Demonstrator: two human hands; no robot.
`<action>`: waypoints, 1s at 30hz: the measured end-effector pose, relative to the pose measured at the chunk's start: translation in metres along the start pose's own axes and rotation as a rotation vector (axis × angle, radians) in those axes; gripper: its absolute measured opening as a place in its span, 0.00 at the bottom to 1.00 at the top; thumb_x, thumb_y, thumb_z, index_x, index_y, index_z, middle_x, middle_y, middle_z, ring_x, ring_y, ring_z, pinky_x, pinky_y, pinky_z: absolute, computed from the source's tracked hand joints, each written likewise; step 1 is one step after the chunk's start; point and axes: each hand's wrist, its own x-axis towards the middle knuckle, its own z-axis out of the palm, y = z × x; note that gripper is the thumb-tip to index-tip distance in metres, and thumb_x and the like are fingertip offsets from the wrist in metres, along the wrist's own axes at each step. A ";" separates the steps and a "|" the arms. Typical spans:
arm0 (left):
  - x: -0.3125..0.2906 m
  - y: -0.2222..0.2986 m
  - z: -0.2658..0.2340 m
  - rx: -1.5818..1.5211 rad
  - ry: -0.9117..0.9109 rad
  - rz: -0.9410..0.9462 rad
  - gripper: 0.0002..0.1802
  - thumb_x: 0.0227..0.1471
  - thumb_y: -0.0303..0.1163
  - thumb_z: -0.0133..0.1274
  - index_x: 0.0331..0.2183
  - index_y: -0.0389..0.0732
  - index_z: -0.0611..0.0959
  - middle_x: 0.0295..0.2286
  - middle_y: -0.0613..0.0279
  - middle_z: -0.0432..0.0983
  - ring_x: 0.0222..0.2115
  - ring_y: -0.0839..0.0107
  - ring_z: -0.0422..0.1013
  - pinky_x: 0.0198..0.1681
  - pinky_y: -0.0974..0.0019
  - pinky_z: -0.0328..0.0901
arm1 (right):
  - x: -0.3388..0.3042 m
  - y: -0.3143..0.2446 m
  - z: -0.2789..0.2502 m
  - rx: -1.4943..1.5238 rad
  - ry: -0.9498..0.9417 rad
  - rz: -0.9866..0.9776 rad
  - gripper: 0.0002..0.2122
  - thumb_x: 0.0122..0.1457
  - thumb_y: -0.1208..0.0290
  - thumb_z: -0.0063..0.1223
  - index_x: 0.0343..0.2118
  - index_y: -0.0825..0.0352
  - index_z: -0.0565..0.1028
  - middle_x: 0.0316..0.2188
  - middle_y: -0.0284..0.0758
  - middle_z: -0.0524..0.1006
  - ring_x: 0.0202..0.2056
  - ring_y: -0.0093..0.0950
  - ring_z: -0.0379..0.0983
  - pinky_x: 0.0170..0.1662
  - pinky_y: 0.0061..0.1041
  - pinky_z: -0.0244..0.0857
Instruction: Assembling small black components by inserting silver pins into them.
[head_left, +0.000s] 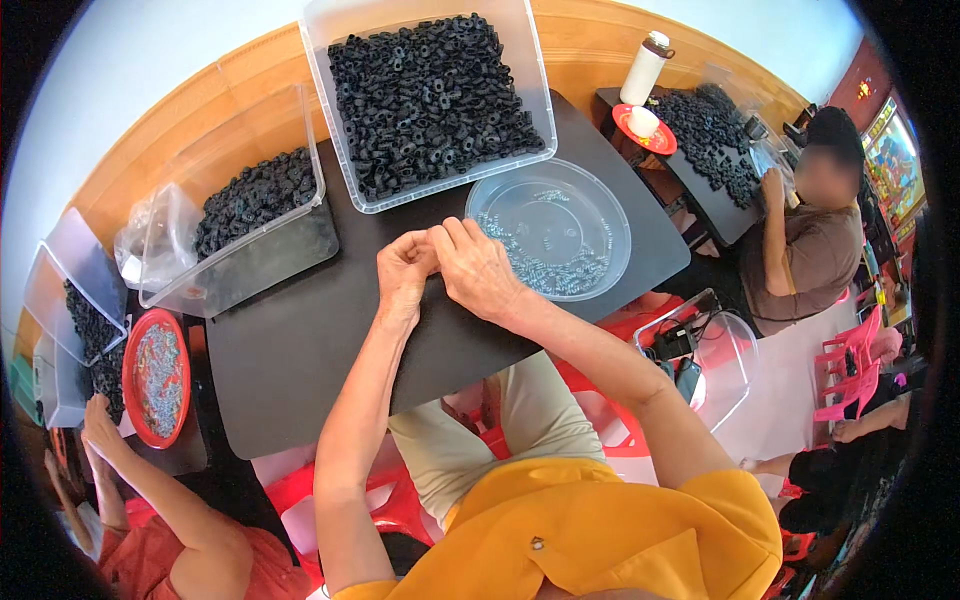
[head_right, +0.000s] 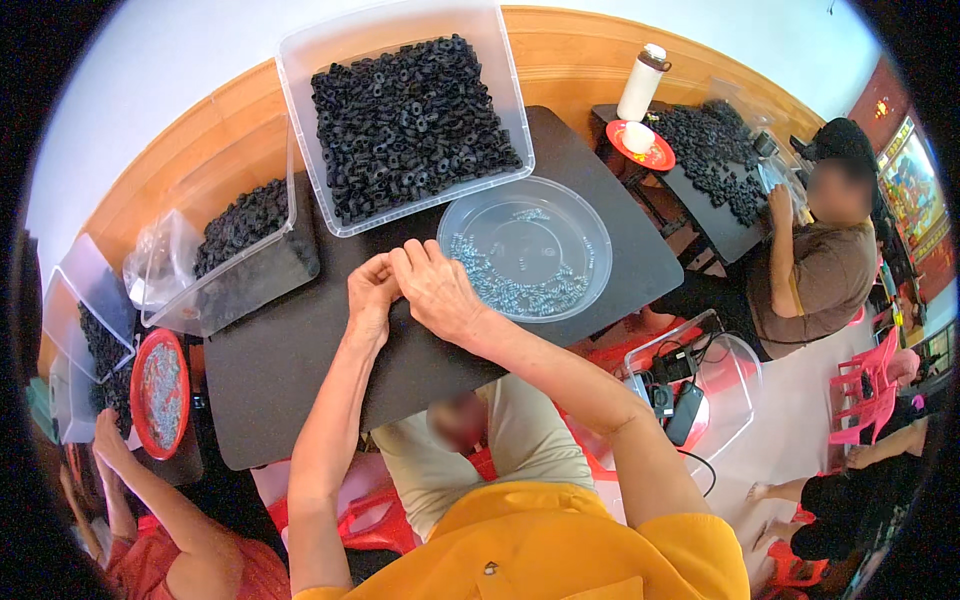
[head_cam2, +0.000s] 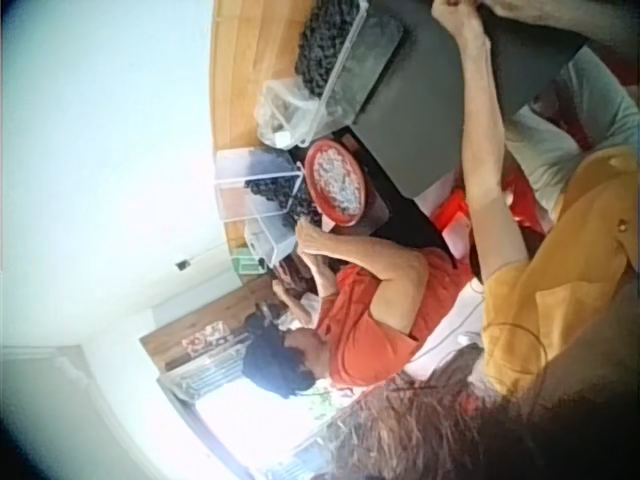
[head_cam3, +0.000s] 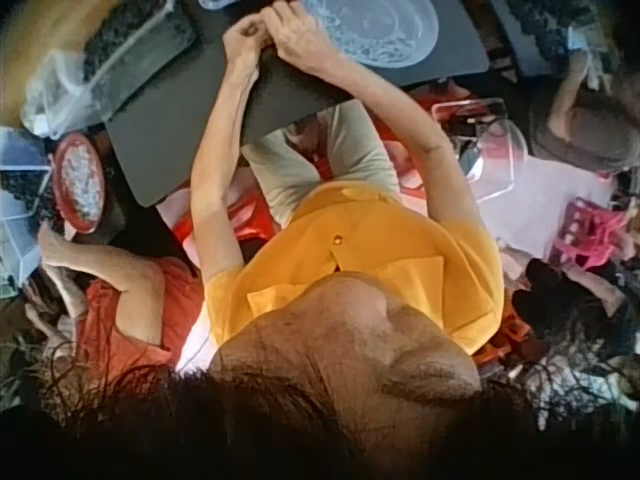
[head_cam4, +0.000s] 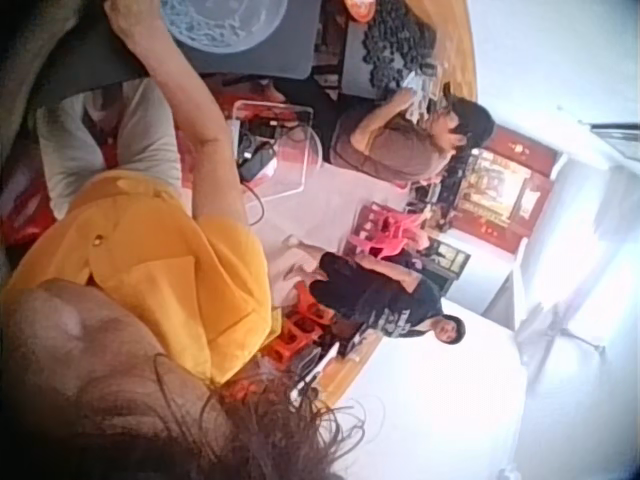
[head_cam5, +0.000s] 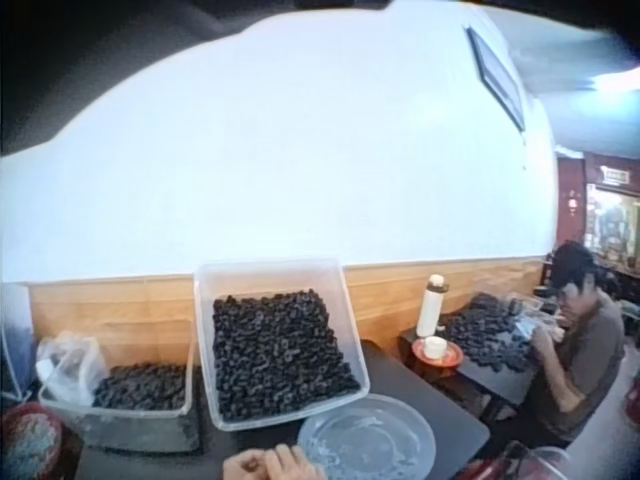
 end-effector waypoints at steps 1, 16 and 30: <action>0.000 0.004 0.005 0.072 -0.009 0.016 0.01 0.43 0.19 0.53 0.24 0.34 0.78 0.20 0.68 0.73 0.20 0.83 0.66 0.26 0.78 0.63 | -0.001 0.001 -0.001 0.023 0.010 0.001 0.10 0.40 0.80 0.48 0.28 0.66 0.64 0.26 0.36 0.64 0.30 0.34 0.65 0.26 0.30 0.66; 0.003 0.008 -0.002 0.289 0.089 0.092 0.07 0.41 0.25 0.59 0.27 0.32 0.80 0.20 0.69 0.73 0.20 0.84 0.65 0.23 0.79 0.60 | 0.007 -0.001 -0.002 -0.139 -0.005 0.012 0.12 0.40 0.72 0.54 0.29 0.67 0.66 0.27 0.36 0.67 0.33 0.33 0.65 0.29 0.30 0.65; 0.000 0.010 -0.001 0.105 -0.039 -0.026 0.09 0.41 0.26 0.60 0.28 0.32 0.80 0.23 0.62 0.76 0.22 0.81 0.70 0.28 0.78 0.64 | 0.020 0.021 -0.019 -0.331 -0.334 -0.229 0.13 0.45 0.60 0.55 0.23 0.66 0.69 0.20 0.35 0.70 0.25 0.30 0.71 0.21 0.27 0.66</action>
